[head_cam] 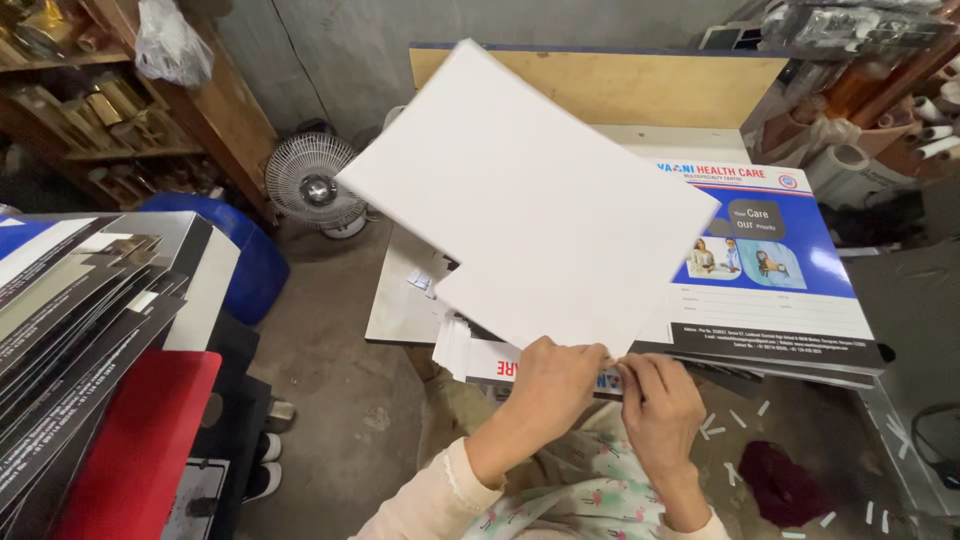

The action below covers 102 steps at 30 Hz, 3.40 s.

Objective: The person sits on the floor and assembles brochures by inserting a white folded sheet into a printed cover. They pick up a cover from a stack on the left, place it on a table, insert the white sheet, and then move the completed brochure to a stack on the right.

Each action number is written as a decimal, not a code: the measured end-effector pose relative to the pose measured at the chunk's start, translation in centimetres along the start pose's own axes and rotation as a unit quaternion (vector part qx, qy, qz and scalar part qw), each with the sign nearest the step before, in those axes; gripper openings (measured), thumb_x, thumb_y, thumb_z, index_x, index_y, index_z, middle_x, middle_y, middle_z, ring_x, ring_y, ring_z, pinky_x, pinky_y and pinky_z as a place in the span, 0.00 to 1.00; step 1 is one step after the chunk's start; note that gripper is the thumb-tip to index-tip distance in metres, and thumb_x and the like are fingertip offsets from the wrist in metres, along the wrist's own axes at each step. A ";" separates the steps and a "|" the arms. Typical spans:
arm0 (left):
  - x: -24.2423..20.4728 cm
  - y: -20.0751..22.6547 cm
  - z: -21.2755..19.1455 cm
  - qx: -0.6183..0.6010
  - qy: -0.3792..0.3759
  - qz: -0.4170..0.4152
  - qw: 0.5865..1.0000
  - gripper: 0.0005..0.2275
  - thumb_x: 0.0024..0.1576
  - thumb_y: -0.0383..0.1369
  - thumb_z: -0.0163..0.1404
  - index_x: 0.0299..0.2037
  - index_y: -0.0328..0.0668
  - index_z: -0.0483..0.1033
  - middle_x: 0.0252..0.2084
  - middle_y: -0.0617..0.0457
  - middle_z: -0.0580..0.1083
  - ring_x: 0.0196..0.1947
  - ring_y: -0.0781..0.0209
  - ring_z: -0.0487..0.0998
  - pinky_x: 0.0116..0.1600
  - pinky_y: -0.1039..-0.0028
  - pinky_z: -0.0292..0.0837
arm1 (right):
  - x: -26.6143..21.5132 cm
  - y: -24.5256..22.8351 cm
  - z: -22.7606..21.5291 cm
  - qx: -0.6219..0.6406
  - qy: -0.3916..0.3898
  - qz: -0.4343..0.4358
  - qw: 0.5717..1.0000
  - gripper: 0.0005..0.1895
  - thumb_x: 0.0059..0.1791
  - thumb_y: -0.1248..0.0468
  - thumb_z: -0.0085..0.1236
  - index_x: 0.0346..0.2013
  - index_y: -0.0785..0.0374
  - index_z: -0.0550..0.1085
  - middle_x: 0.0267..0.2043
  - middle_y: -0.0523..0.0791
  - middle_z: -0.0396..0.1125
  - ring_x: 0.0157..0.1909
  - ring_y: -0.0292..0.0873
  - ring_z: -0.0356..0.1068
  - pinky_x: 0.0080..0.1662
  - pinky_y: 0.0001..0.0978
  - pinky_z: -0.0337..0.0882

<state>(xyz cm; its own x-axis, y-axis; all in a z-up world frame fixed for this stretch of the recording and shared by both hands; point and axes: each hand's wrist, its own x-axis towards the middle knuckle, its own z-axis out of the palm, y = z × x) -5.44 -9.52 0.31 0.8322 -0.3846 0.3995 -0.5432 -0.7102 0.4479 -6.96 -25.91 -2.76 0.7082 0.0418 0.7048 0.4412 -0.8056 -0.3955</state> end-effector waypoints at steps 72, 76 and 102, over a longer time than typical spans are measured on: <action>-3.5 -5.6 0.8 0.056 -0.078 0.014 0.995 0.39 0.58 0.51 0.48 0.73 0.26 0.55 0.75 0.34 0.57 0.76 0.42 0.55 0.75 0.51 0.47 | -1.6 3.4 -0.6 0.001 -0.155 -0.185 0.970 0.24 0.47 0.65 0.59 0.58 0.64 0.74 0.61 0.47 0.69 0.66 0.45 0.66 0.67 0.46 0.61; -3.3 -9.4 -1.9 0.142 -0.078 -0.048 0.986 0.36 0.61 0.53 0.44 0.72 0.31 0.55 0.75 0.39 0.55 0.74 0.44 0.55 0.71 0.44 0.44 | -1.4 3.1 -1.4 -0.001 -0.168 -0.208 0.964 0.24 0.44 0.63 0.60 0.55 0.64 0.74 0.58 0.47 0.70 0.64 0.45 0.67 0.66 0.49 0.59; -7.9 1.8 1.3 -0.024 0.030 0.033 0.999 0.25 0.54 0.37 0.58 0.61 0.37 0.68 0.71 0.42 0.63 0.71 0.46 0.60 0.65 0.52 0.58 | -3.7 1.6 -3.7 0.066 -0.092 -0.237 0.965 0.11 0.41 0.70 0.66 0.38 0.63 0.81 0.44 0.44 0.77 0.49 0.40 0.76 0.52 0.36 0.72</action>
<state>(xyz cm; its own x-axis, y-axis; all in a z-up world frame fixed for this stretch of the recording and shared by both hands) -12.87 -8.53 -3.12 0.7866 -0.3926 0.4765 -0.6028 -0.6552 0.4553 -10.92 -29.50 -3.81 0.4909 0.5006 0.7131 0.7970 -0.5886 -0.1355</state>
